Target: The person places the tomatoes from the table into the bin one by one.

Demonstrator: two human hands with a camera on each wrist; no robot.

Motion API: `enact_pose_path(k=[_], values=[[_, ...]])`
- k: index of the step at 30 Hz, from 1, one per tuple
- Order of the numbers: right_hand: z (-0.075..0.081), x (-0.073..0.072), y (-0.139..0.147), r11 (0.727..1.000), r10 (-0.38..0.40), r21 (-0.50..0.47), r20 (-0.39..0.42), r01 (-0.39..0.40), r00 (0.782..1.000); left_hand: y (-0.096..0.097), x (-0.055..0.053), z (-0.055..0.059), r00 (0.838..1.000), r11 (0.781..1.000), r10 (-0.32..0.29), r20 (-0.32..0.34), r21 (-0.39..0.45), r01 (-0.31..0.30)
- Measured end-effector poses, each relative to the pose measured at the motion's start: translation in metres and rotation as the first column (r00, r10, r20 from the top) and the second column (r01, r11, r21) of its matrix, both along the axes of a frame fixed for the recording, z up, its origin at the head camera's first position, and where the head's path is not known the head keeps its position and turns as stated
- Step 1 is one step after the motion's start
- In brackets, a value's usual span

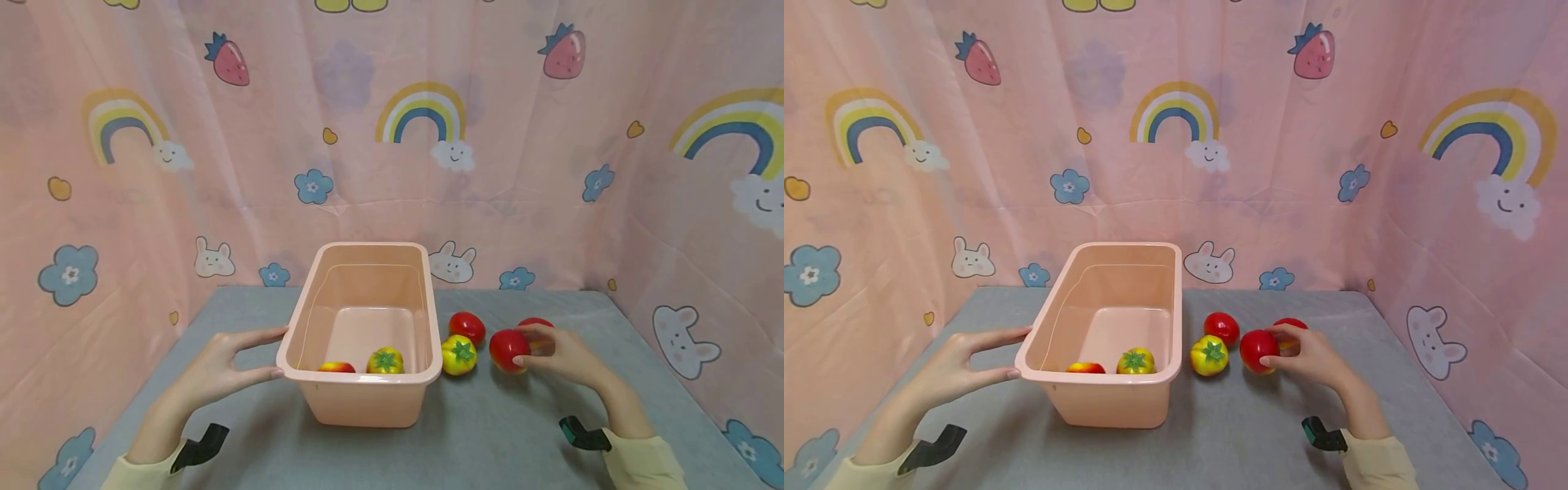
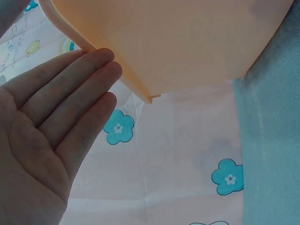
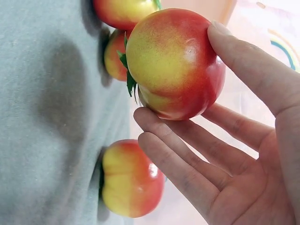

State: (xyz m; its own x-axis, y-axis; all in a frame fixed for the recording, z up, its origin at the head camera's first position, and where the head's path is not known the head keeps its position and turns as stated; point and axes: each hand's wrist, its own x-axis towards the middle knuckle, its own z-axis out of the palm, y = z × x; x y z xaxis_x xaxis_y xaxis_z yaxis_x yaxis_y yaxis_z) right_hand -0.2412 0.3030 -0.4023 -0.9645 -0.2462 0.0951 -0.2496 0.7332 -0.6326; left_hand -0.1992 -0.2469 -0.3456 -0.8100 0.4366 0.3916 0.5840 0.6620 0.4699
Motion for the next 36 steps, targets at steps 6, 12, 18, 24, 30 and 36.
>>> enact_pose_path(k=[6, 12, 18, 24, 30, 36], values=[[0.004, 0.000, -0.001, 1.000, 0.009, -0.005, -0.020, -0.009, 1.000, 0.000, 0.000, 0.000, 1.000, 1.000, 0.003, -0.001, -0.003, -0.003], [0.009, 0.000, -0.002, 1.000, 0.011, -0.005, -0.025, -0.011, 1.000, 0.000, 0.000, 0.001, 1.000, 1.000, 0.003, -0.025, -0.013, -0.004], [0.017, 0.001, -0.005, 1.000, 0.007, 0.003, -0.009, -0.007, 1.000, 0.000, 0.001, 0.000, 1.000, 1.000, 0.010, -0.022, -0.014, -0.010], [0.026, 0.003, -0.009, 1.000, 0.002, 0.002, -0.010, -0.002, 1.000, 0.000, 0.001, 0.000, 1.000, 1.000, 0.009, -0.019, -0.010, -0.009], [0.032, 0.004, -0.014, 1.000, -0.001, -0.006, -0.019, 0.001, 1.000, 0.000, 0.000, 0.000, 1.000, 1.000, 0.011, -0.007, -0.007, -0.011], [0.039, 0.003, -0.019, 1.000, 0.001, 0.002, -0.033, -0.001, 0.999, 0.000, 0.000, -0.001, 1.000, 1.000, 0.011, 0.002, -0.002, -0.011]])
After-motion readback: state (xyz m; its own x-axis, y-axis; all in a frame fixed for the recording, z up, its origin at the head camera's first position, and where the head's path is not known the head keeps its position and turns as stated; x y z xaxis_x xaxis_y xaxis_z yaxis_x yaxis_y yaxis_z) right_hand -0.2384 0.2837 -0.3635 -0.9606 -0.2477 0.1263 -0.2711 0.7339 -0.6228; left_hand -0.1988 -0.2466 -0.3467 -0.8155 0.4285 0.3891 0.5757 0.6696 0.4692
